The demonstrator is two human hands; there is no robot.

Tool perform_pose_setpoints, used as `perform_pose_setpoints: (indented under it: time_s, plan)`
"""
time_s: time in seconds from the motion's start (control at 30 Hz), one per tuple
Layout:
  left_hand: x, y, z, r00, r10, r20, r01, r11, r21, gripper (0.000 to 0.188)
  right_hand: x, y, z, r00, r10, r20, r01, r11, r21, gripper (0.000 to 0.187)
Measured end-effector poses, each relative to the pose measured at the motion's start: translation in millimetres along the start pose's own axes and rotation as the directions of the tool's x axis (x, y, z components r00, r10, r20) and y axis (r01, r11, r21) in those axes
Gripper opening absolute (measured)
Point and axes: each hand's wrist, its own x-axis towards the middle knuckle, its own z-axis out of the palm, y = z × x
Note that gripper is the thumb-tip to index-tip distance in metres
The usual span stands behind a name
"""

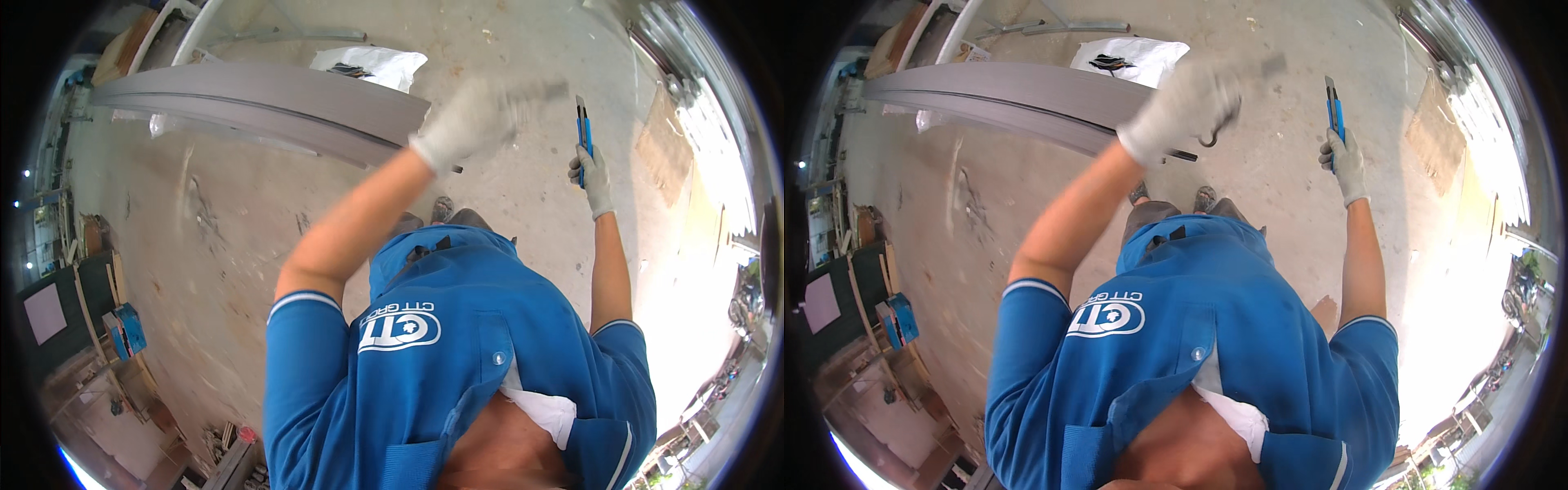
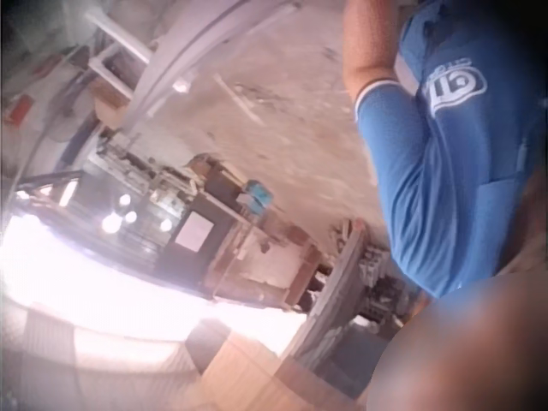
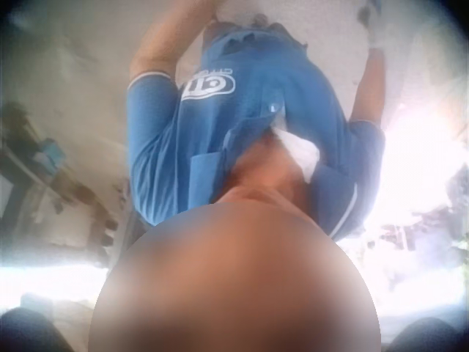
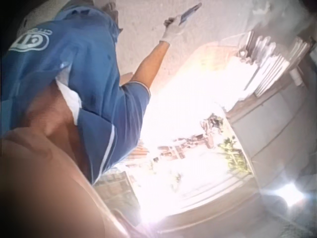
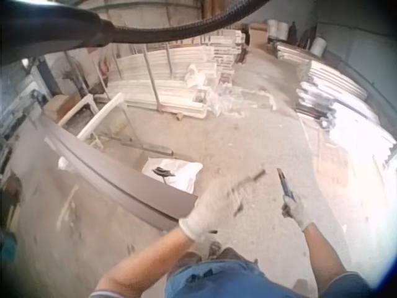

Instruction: The person inserts a black rubber seal into a groove on a long gray molding using a blue utility knife to guide and press the seal along the length. The person then measures a stack of similar moldings with a tape measure and places the knife on the stack.

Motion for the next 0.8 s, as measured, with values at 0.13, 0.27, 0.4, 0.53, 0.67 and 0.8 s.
perform_pose_setpoints:
  time_s: [0.13,0.27,0.4,0.53,0.67,0.8]
  plan:
    - [75.8,14.5,-130.3,0.863,0.021,-0.504,-0.223,0.912,-0.344,0.030,-29.5,7.3,0.9,0.998,-0.003,-0.063,0.010,0.993,0.119,0.029]
    - [81.3,6.9,-281.0,0.633,0.239,-0.737,-0.319,0.947,0.033,0.025,-57.0,24.7,-0.9,0.985,0.066,-0.157,-0.031,0.975,0.219,0.033]
    - [57.3,-88.6,-338.5,0.729,0.084,-0.680,0.248,0.893,0.376,0.033,-69.1,32.2,13.1,0.969,0.095,-0.226,-0.023,0.953,0.302,0.034]
    - [10.8,-162.9,-310.5,0.900,-0.044,-0.433,0.307,0.770,0.559,0.045,-78.0,-2.1,44.7,0.984,0.026,-0.178,0.022,0.965,0.262,0.036]
    - [-80.5,-153.0,-250.6,0.942,0.164,-0.293,-0.028,0.908,0.417,0.053,-102.8,-88.2,112.0,0.970,-0.200,-0.137,0.228,0.945,0.234,0.038]
    - [-182.5,-126.3,-223.8,0.955,-0.137,-0.262,0.015,0.908,-0.418,0.057,-119.3,-192.0,214.9,0.929,-0.369,0.039,0.338,0.884,0.322,0.041]
